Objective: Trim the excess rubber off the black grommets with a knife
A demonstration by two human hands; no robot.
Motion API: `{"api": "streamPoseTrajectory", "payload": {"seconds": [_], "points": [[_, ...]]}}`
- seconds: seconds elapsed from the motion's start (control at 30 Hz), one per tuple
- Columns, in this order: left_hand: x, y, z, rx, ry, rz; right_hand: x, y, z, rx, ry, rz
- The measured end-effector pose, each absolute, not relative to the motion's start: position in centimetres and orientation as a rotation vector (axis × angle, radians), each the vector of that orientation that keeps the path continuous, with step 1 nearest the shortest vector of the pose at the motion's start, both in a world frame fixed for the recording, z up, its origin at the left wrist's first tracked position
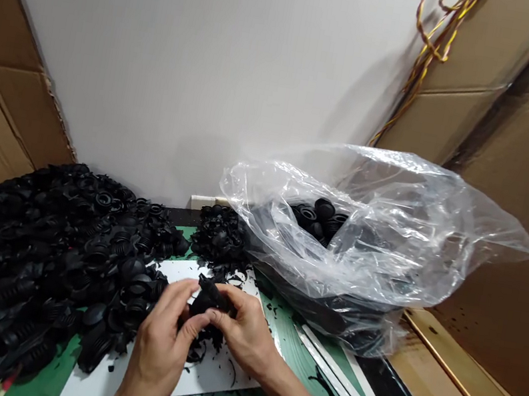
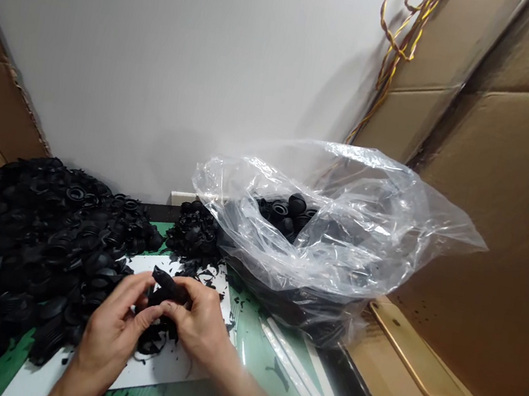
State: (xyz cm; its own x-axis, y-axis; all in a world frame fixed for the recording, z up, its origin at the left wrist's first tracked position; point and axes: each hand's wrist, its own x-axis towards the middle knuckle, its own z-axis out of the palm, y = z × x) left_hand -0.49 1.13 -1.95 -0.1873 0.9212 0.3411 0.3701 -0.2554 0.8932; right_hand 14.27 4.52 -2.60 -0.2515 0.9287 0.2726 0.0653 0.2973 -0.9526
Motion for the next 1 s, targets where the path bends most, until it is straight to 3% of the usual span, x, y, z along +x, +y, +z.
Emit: {"api": "streamPoseTrajectory", "payload": {"seconds": [0.13, 0.5, 0.7, 1.0], "points": [[-0.4, 1.2, -2.1, 1.652, 1.414, 1.269, 13.9, 4.2, -2.9, -0.936, -1.486, 1.12], [0.1, 0.9, -2.2, 1.564, 1.608, 1.074, 12.8, 3.6, -4.1, -1.001, -1.711, 0.568], [0.7, 0.0, -1.8, 1.592, 1.537, 1.262, 13.7, 5.4, -3.8, -1.256, -1.663, 0.501], [0.7, 1.0, -1.4, 0.936, 1.248, 1.492, 16.2, 7.3, -3.7, -1.338, -1.557, 0.44]]}}
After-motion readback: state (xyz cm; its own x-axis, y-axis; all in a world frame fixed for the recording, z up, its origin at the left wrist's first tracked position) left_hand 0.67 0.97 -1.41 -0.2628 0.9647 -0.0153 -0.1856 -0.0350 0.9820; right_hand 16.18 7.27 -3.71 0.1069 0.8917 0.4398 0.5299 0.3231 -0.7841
